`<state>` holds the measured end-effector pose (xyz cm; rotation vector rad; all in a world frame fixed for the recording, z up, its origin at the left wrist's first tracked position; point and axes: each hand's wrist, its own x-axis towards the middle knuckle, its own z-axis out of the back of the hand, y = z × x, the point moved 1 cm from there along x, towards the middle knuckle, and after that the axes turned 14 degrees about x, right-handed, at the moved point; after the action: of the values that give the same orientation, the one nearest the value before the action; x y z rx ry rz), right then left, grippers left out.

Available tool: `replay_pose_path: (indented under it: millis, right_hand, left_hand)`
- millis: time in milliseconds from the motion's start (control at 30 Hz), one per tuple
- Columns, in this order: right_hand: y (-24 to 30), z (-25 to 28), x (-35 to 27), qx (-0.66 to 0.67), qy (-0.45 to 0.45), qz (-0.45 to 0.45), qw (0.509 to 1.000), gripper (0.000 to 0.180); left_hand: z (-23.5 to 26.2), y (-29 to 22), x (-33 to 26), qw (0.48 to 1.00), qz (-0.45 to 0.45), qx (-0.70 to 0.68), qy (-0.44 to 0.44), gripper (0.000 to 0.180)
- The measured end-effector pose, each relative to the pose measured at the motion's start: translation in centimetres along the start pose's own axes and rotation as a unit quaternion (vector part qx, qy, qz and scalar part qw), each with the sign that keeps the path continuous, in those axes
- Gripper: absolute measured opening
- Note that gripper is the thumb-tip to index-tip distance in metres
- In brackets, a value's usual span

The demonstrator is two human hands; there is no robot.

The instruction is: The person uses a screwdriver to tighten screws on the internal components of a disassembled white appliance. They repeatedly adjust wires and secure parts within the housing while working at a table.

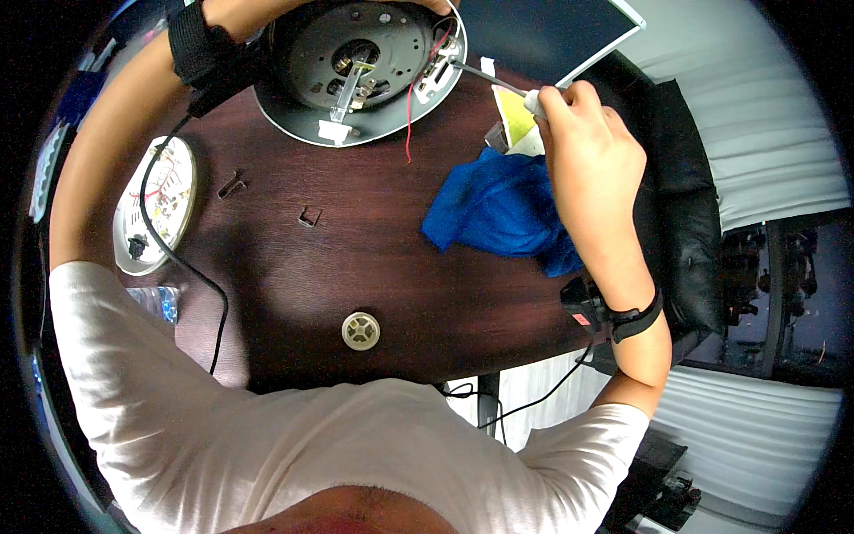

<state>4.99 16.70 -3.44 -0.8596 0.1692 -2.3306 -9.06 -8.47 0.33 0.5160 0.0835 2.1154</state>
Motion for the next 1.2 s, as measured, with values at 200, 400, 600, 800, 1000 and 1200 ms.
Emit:
replay_pose_path:
  millis: [200,400,600,800,1000,1200]
  right_hand:
    - [-0.2,0.8,1.2,-0.008,0.03,-0.003,0.999,0.019]
    - [0.3,1.2,1.9,-0.015,0.028,0.009,0.999,0.019]
    - [0.0,1.3,2.7,-0.011,0.025,0.036,0.999,0.018]
    - [-0.4,0.4,1.5,0.017,0.032,-0.007,0.999,0.025]
    - [-0.9,-2.2,-0.4,0.174,-0.001,-0.129,0.976,0.022]
    - [-2.9,-3.5,-0.2,0.36,0.042,-0.258,0.896,0.024]
  left_hand:
    - [0.4,-0.1,-0.2,1.0,0.001,-0.018,0.011,0.022]
    - [0.3,0.0,-0.4,1.0,0.008,-0.022,-0.005,0.021]
    - [0.3,0.0,-0.6,1.0,0.01,-0.018,-0.008,0.021]
    - [0.0,0.2,-0.6,1.0,0.006,0.001,-0.027,0.021]
    - [-0.1,1.0,-0.9,1.0,0.005,0.003,-0.029,0.02]
    - [0.2,1.1,-1.2,0.999,0.01,0.038,-0.026,0.021]
